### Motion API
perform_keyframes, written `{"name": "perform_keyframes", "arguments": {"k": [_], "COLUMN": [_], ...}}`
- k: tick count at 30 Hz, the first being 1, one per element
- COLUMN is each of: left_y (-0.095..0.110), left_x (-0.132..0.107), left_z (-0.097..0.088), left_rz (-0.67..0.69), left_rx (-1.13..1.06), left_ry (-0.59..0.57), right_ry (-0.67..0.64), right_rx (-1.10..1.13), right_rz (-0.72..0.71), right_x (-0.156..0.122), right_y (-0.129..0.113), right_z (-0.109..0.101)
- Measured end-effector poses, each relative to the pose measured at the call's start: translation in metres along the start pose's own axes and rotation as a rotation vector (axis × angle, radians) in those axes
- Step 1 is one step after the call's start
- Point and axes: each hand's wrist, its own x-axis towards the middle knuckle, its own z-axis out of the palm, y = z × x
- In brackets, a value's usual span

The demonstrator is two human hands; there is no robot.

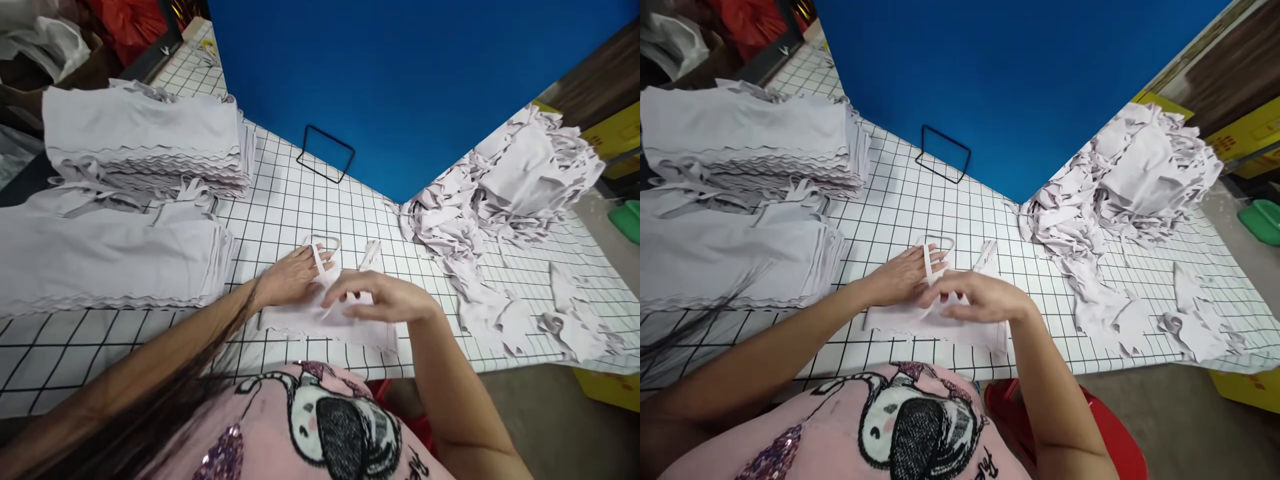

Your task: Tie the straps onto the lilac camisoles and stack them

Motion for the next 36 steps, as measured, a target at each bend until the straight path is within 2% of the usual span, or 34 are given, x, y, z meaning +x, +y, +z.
{"name": "perform_keyframes", "arguments": {"k": [1, 2, 3, 5, 7, 8, 13, 15, 19, 24, 29, 32, 34, 36], "left_y": [0.0, -0.001, -0.001, -0.001, 0.0, 0.001, 0.003, 0.002, 0.001, 0.001, 0.0, 0.001, 0.001, 0.002], "left_x": [0.0, 0.0, 0.0, 0.0, 0.0, 0.001, 0.002, 0.002, 0.001, 0.003, 0.004, 0.004, 0.004, 0.004], "left_z": [0.0, 0.0, 0.0, 0.0, 0.001, 0.001, 0.003, 0.004, 0.002, -0.004, -0.003, -0.005, -0.008, -0.012], "left_rz": [0.03, 0.07, 0.1, 0.078, 0.064, 0.058, 0.007, -0.002, 0.018, 0.041, 0.022, -0.011, -0.03, -0.043], "left_rx": [0.021, 0.047, 0.072, 0.101, 0.119, 0.125, 0.145, 0.152, 0.128, 0.081, 0.081, 0.047, -0.008, -0.104], "left_ry": [-0.029, -0.067, -0.103, -0.116, -0.112, -0.106, -0.086, -0.079, -0.064, -0.062, -0.075, -0.07, -0.063, -0.041], "right_ry": [-0.048, -0.041, 0.024, 0.249, 0.451, 0.511, 0.614, 0.616, 0.486, 0.229, 0.115, 0.125, 0.19, 0.305], "right_rx": [-0.037, -0.06, -0.078, -0.103, -0.093, -0.081, -0.108, -0.082, 0.058, 0.322, 0.362, 0.302, 0.186, -0.028], "right_rz": [0.017, 0.055, 0.116, 0.278, 0.419, 0.467, 0.646, 0.649, 0.478, 0.332, 0.225, 0.254, 0.309, 0.378], "right_x": [-0.012, -0.021, -0.028, -0.031, -0.022, -0.014, 0.034, 0.042, 0.035, -0.001, -0.045, -0.061, -0.064, -0.061], "right_y": [-0.004, -0.006, -0.006, 0.001, 0.012, 0.018, 0.049, 0.055, 0.052, 0.043, 0.039, 0.034, 0.029, 0.025], "right_z": [0.004, 0.008, 0.011, 0.016, 0.02, 0.022, 0.028, 0.03, 0.028, 0.026, 0.028, 0.032, 0.038, 0.047]}}
